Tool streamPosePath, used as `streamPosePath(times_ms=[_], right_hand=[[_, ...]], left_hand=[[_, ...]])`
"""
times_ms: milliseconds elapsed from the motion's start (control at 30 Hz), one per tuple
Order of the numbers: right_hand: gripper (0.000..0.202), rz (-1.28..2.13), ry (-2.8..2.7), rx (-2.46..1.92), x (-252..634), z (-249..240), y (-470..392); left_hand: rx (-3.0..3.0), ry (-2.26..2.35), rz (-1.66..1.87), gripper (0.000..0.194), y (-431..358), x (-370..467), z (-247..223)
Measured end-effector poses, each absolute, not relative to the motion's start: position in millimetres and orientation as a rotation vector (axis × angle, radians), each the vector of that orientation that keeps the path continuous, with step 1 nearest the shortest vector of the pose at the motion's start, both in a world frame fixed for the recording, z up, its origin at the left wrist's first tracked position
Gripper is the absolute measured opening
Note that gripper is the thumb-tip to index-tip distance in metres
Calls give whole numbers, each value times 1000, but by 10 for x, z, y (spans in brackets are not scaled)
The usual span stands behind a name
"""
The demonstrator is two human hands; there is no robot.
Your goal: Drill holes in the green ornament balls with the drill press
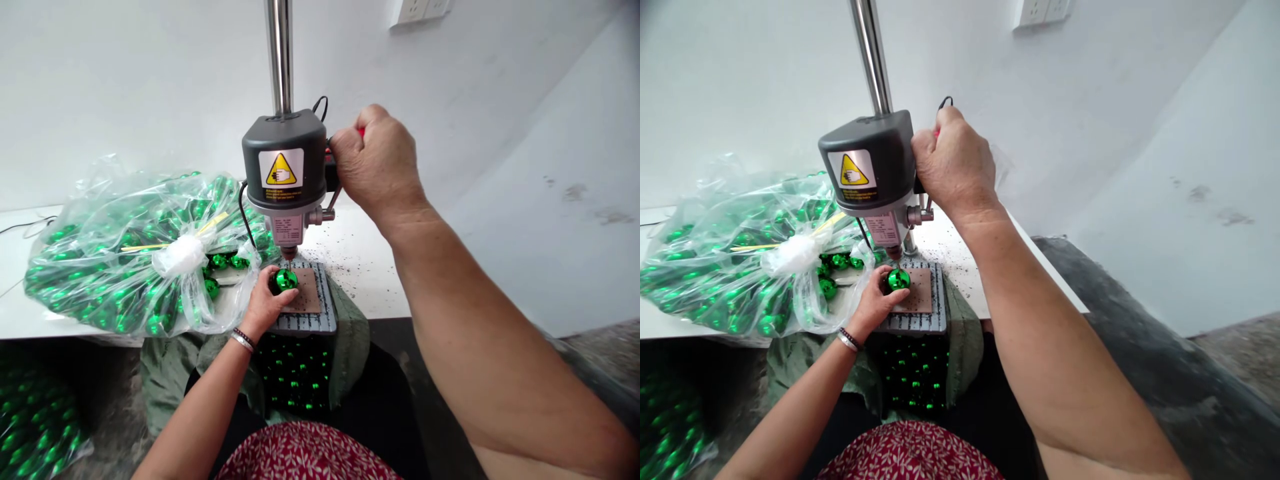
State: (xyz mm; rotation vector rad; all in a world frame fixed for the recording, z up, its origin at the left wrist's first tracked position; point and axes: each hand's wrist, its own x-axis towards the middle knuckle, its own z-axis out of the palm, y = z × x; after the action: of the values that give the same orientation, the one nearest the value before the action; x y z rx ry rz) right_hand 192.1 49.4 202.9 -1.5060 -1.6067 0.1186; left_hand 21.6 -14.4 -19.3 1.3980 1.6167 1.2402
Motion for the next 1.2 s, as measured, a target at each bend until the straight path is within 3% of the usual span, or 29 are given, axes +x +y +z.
streamPosePath(times_ms=[367, 767, 1200], right_hand=[[23, 119, -1580, -1471, 1917, 2020, 470], [22, 105, -1587, -1464, 1926, 2007, 496], [22, 124, -1559, -1447, 1913, 2011, 476]], left_hand=[[1452, 1627, 1230, 46, -91, 211, -180], [1374, 1519, 1314, 56, -64, 63, -312], [1473, 1511, 1260, 48, -117, 184, -249]])
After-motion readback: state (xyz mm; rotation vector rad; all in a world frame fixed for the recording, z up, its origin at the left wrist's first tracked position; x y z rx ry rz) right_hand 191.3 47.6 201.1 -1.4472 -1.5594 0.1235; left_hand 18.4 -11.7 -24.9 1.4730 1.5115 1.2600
